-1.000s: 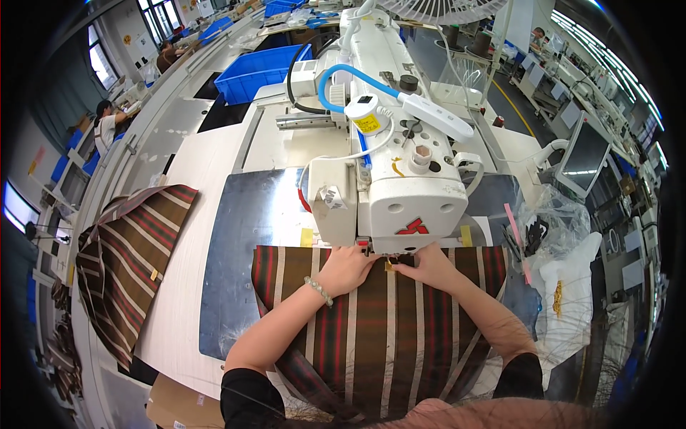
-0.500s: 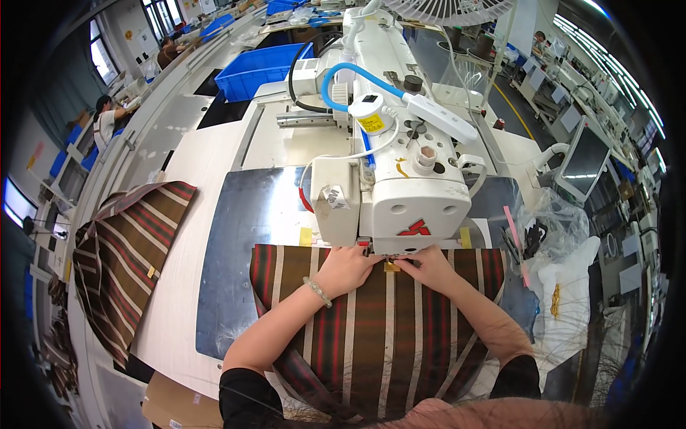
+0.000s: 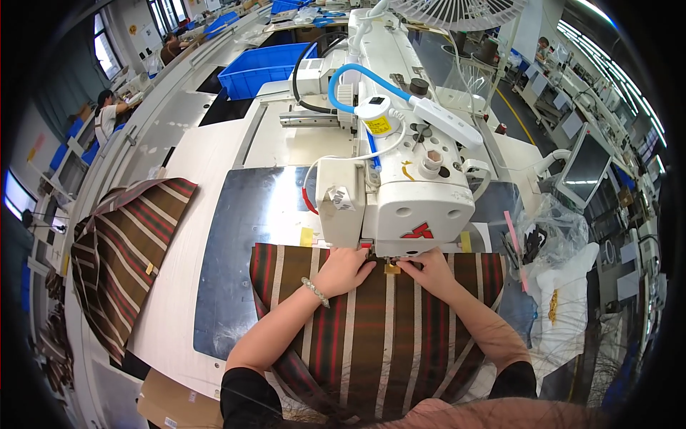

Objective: Sewing a leather handle component onto a striped fabric bag using an industrial sewing machine.

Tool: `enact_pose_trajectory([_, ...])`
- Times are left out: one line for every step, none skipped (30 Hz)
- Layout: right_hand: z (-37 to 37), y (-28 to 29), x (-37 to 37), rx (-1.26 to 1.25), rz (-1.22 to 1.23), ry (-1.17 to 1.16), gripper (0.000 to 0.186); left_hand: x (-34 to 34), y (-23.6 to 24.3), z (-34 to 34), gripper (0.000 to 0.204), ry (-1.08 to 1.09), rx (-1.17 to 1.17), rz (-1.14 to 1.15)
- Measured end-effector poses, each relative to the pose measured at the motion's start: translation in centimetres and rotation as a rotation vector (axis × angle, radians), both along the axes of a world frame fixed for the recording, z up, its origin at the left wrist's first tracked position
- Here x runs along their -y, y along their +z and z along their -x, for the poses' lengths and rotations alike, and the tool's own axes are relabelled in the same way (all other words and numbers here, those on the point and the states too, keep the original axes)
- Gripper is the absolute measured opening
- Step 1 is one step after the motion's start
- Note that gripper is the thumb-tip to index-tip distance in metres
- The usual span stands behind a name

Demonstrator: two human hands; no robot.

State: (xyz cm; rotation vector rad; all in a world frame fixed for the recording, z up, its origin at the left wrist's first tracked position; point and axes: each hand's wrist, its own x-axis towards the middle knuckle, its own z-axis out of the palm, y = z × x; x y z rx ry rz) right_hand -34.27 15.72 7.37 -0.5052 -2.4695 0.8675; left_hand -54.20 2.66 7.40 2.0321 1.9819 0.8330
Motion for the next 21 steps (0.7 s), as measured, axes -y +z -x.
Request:
enact_pose_trajectory([0.1, 0.0, 0.0, 0.0, 0.001, 0.0, 0.015, -0.1, -0.3, 0.1, 0.02, 0.0, 0.0, 0.001])
enact_pose_trajectory([0.1, -0.1, 0.0, -0.003, 0.004, -0.001, 0.016, -0.2, -0.7, 0.2, 0.019, -0.029, -0.001, -0.067])
enact_pose_trajectory([0.1, -0.1, -0.1, -0.004, 0.006, -0.004, 0.016, -0.3, -0.6, 0.1, 0.018, -0.059, 0.0, -0.135])
enact_pose_trajectory([0.1, -0.1, -0.1, -0.003, 0.006, -0.005, 0.016, -0.3, -0.5, 0.0, 0.018, -0.06, 0.001, -0.134])
enact_pose_trajectory([0.0, -0.2, -0.2, -0.008, 0.002, -0.01, 0.017, -0.3, -0.3, -0.1, 0.018, -0.078, -0.038, -0.112])
enact_pose_trajectory([0.1, -0.2, -0.2, -0.014, -0.001, -0.013, 0.018, -0.3, 0.0, -0.2, 0.019, -0.094, -0.078, -0.088])
enact_pose_trajectory([0.1, -0.2, -0.2, -0.014, 0.001, -0.013, 0.018, -0.2, 0.1, -0.3, 0.019, -0.094, -0.079, -0.087])
enact_pose_trajectory([0.2, 0.0, -0.1, 0.006, 0.004, -0.011, 0.017, -0.2, 0.2, -0.4, 0.019, -0.069, -0.113, -0.027])
enact_pose_trajectory([0.2, 0.2, 0.0, 0.026, 0.005, -0.009, 0.016, -0.1, 0.2, -0.5, 0.019, -0.045, -0.148, 0.031])
enact_pose_trajectory([0.2, 0.2, -0.1, 0.025, 0.006, -0.009, 0.016, -0.1, 0.2, -0.4, 0.019, -0.046, -0.149, 0.032])
enact_pose_trajectory([0.1, 0.2, -0.2, 0.026, 0.031, 0.014, 0.016, -0.1, 0.0, -0.4, 0.019, -0.044, -0.148, 0.012])
enact_pose_trajectory([0.1, 0.3, -0.3, 0.026, 0.056, 0.035, 0.017, -0.2, 0.0, -0.4, 0.018, -0.044, -0.147, -0.008])
enact_pose_trajectory([0.0, 0.4, -0.3, 0.025, 0.056, 0.034, 0.017, -0.2, 0.0, -0.4, 0.018, -0.046, -0.147, -0.008])
enact_pose_trajectory([0.0, 0.7, -0.3, 0.051, 0.077, 0.028, 0.019, -0.2, 0.1, -0.5, 0.018, -0.041, -0.168, -0.008])
enact_pose_trajectory([-0.1, 0.9, -0.2, 0.076, 0.098, 0.024, 0.021, -0.2, 0.2, -0.5, 0.018, -0.035, -0.189, -0.007])
enact_pose_trajectory([-0.1, 1.1, -0.1, 0.075, 0.099, 0.023, 0.021, -0.2, 0.2, -0.5, 0.018, -0.036, -0.19, -0.006])
enact_pose_trajectory([-0.2, 1.3, -0.1, 0.077, 0.093, 0.031, 0.023, -0.2, 0.2, -0.5, 0.018, -0.033, -0.203, -0.016])
enact_pose_trajectory([-0.2, 1.4, 0.0, 0.08, 0.086, 0.039, 0.025, -0.2, 0.1, -0.5, 0.018, -0.031, -0.216, -0.025])
enact_pose_trajectory([-0.2, 1.4, 0.0, 0.079, 0.087, 0.037, 0.025, -0.2, 0.2, -0.6, 0.018, -0.032, -0.217, -0.025])
enact_pose_trajectory([-0.3, 1.4, 0.0, 0.074, 0.083, 0.04, 0.026, -0.2, 0.2, -0.6, 0.018, -0.029, -0.201, -0.003])
enact_pose_trajectory([-0.3, 1.5, 0.0, 0.069, 0.078, 0.043, 0.026, -0.2, 0.3, -0.6, 0.018, -0.027, -0.185, 0.017])
